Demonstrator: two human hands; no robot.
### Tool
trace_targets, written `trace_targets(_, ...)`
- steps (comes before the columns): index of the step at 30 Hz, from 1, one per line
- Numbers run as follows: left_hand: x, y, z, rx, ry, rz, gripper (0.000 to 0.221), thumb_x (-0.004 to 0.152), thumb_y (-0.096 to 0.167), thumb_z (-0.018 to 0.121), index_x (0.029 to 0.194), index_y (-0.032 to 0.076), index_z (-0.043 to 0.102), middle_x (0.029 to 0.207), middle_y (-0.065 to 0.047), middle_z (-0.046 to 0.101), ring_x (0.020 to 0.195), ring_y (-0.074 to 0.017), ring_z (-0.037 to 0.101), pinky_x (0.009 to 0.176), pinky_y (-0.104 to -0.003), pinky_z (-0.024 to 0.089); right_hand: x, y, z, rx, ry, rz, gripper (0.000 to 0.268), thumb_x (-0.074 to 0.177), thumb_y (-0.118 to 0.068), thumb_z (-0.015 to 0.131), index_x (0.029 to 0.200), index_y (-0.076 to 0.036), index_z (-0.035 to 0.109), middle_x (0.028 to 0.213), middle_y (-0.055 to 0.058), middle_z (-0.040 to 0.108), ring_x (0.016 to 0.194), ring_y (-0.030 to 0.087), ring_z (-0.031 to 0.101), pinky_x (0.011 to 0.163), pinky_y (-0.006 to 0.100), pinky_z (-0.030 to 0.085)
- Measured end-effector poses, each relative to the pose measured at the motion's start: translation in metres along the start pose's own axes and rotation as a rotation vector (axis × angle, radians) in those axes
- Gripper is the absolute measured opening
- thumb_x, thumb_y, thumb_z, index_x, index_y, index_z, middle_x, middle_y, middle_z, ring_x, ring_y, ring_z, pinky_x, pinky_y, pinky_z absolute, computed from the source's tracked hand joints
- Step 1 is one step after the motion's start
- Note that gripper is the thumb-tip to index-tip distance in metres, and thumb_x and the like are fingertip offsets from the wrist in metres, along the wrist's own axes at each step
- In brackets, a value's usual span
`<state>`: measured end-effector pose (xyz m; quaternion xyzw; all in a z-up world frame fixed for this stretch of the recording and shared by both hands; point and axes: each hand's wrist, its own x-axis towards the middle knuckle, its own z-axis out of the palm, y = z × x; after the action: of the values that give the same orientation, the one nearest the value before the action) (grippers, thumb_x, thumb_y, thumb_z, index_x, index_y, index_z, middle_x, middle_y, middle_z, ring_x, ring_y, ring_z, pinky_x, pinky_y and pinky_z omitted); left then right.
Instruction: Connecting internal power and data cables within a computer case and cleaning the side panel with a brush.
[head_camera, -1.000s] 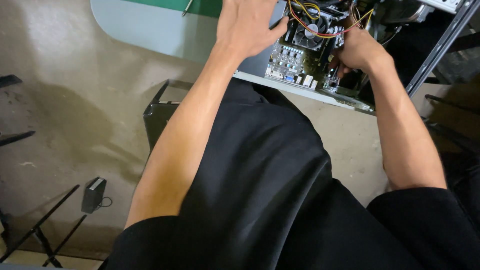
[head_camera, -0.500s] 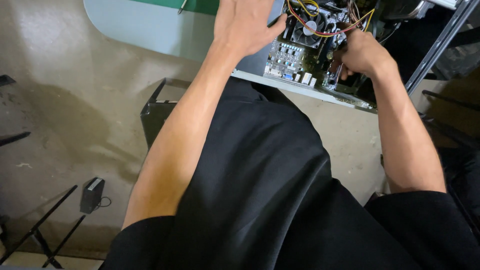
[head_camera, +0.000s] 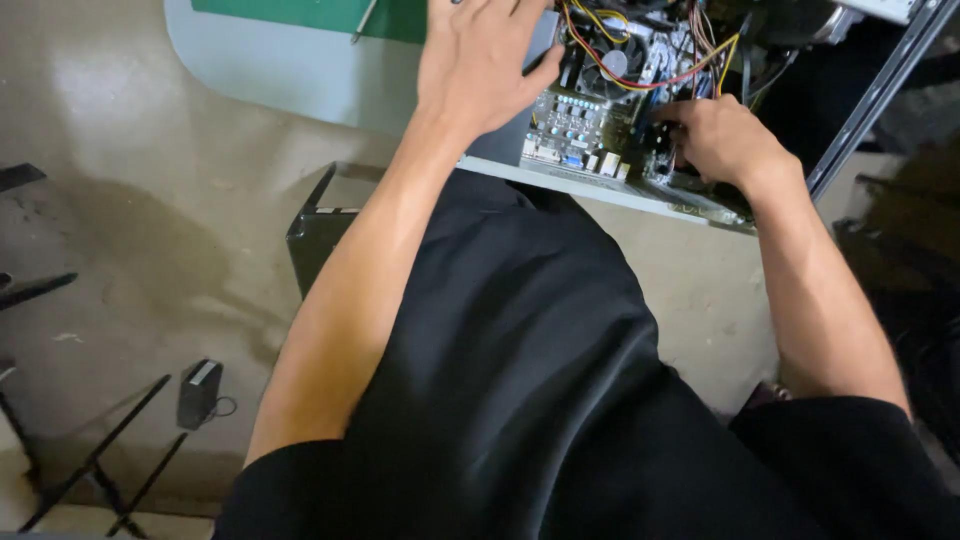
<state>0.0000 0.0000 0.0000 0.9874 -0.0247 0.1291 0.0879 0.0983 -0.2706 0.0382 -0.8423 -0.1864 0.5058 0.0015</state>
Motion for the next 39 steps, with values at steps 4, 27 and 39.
trace_targets(4,0.004,-0.002,0.003,-0.021,-0.026,0.005,0.030,0.102,0.048,0.067,0.117,0.022,0.065,0.105,0.006,0.069,0.093,-0.0196,0.068,0.084,-0.043,0.037,0.030,0.028,0.028,-0.083,0.093,-0.268,0.035,0.104,-0.012,0.057,0.136,-0.008,0.070,0.111,0.026,0.075,0.101,0.046,0.072,0.094,0.054,0.056)
trace_targets(27,0.021,-0.003,-0.007,-0.155,-0.059,0.002,0.025,0.090,0.039,0.076,0.097,0.017,0.065,0.100,0.009,0.066,0.100,-0.0171,0.059,0.093,-0.048,0.032,0.053,0.031,0.043,0.151,-0.134,-0.294,0.013,0.101,-0.009,0.071,0.090,-0.002,0.074,0.067,0.011,0.074,0.047,0.018,0.071,0.048,0.029,0.057)
trace_targets(39,0.013,-0.002,0.000,-0.143,-0.045,-0.028,0.024,0.094,0.038,0.075,0.107,0.020,0.067,0.097,0.007,0.069,0.091,-0.0215,0.066,0.090,-0.048,0.036,0.051,0.014,0.040,0.080,-0.006,-0.320,0.051,0.091,-0.001,0.064,0.142,-0.011,0.066,0.115,0.023,0.075,0.095,0.040,0.073,0.080,0.052,0.058)
